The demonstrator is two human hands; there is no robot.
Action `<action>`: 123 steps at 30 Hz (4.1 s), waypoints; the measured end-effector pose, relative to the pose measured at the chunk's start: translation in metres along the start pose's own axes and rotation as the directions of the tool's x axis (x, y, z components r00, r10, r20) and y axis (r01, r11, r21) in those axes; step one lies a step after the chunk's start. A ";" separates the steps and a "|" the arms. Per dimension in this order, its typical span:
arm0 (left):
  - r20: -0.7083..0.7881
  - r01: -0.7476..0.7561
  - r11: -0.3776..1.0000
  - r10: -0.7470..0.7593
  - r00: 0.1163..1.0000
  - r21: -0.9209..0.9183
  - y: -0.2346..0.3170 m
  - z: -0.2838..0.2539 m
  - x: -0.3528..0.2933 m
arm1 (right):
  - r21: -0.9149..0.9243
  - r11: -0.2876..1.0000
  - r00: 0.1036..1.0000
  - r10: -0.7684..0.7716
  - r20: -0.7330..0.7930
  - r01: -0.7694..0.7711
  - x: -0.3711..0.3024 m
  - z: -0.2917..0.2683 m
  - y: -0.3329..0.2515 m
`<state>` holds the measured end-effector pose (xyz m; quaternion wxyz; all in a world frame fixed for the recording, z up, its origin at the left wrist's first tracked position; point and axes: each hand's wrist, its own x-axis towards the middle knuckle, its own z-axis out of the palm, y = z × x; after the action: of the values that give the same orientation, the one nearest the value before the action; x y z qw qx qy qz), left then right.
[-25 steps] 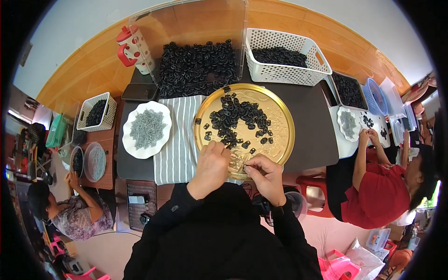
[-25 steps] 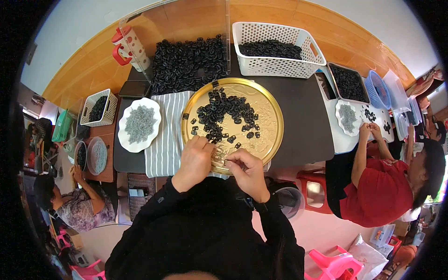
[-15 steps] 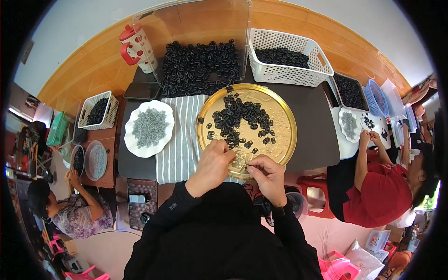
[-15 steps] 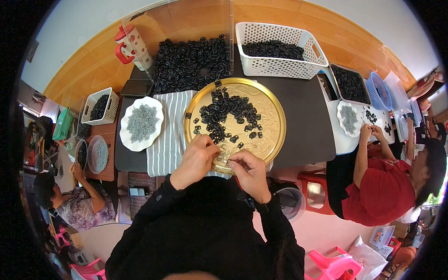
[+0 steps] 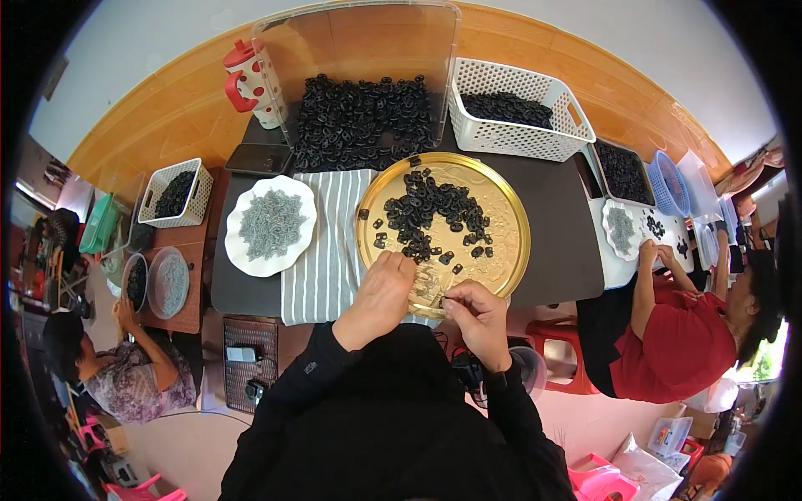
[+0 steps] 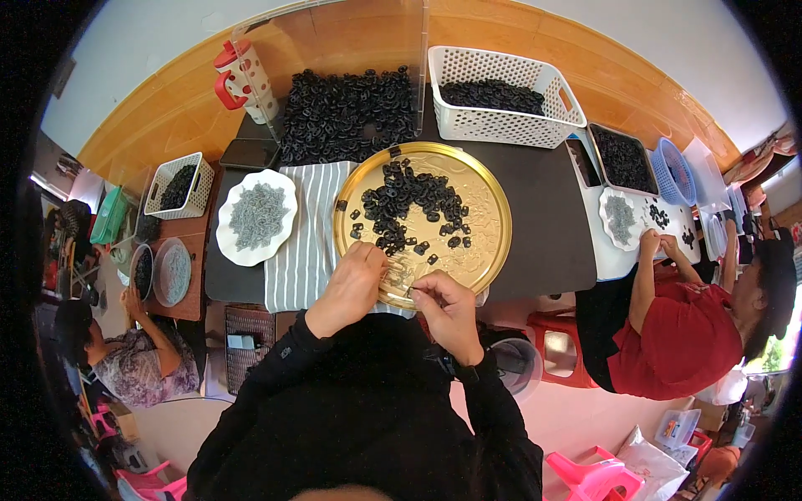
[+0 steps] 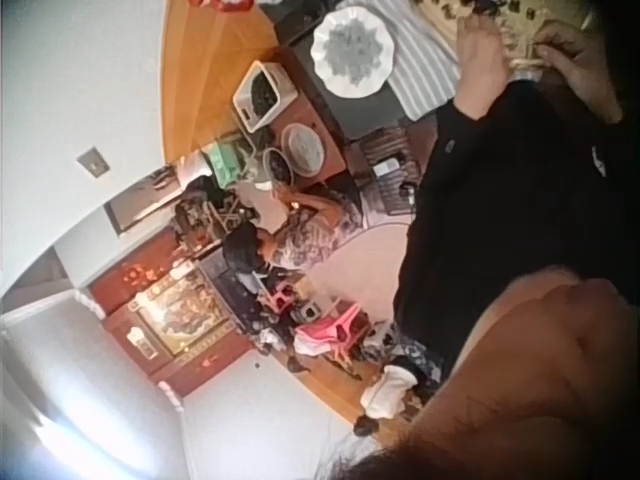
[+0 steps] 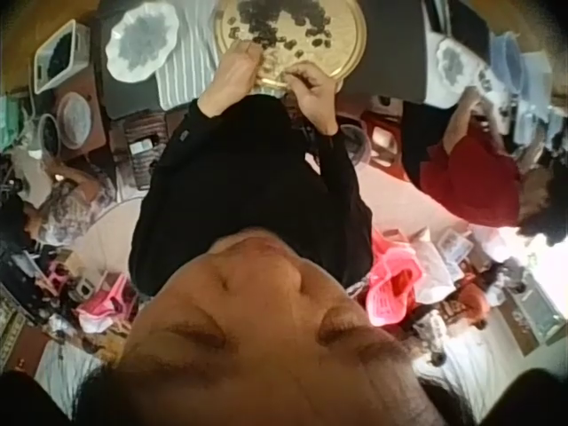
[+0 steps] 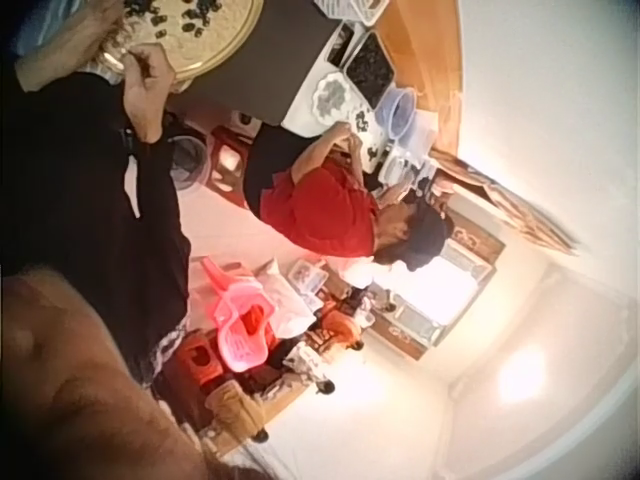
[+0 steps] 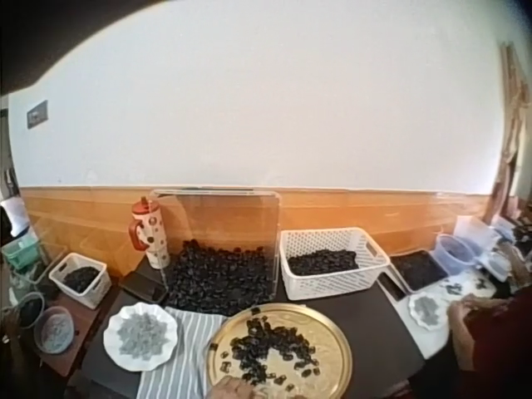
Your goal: The person assembles plastic cord locks by picking up components from a tray and fitting them together by hand.
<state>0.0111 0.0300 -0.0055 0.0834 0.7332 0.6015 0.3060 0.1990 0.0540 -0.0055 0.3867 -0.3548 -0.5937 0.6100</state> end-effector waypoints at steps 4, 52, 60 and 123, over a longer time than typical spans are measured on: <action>-0.100 -0.003 0.981 -0.017 0.995 -0.195 -0.007 0.000 -0.002 | -0.023 1.000 1.000 0.012 -0.003 -0.012 0.000 0.002 -0.002; 0.205 0.292 0.322 -0.276 0.939 -0.901 0.008 -0.019 -0.027 | -0.305 0.842 0.896 -0.420 0.145 0.445 0.008 0.035 -0.010; 0.165 0.277 0.266 -0.376 0.912 -0.923 0.015 -0.006 -0.035 | 0.232 0.968 0.979 -0.049 -0.199 0.095 -0.002 0.052 0.001; 0.186 0.269 0.165 -0.398 0.899 -0.949 0.011 -0.009 -0.043 | 0.101 0.989 0.990 0.094 0.106 -0.105 0.027 0.000 -0.020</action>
<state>0.0113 -0.0151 -0.0078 0.5445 0.3597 0.4369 0.6190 0.1878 0.0774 0.0155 0.3437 -0.3314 -0.5607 0.6765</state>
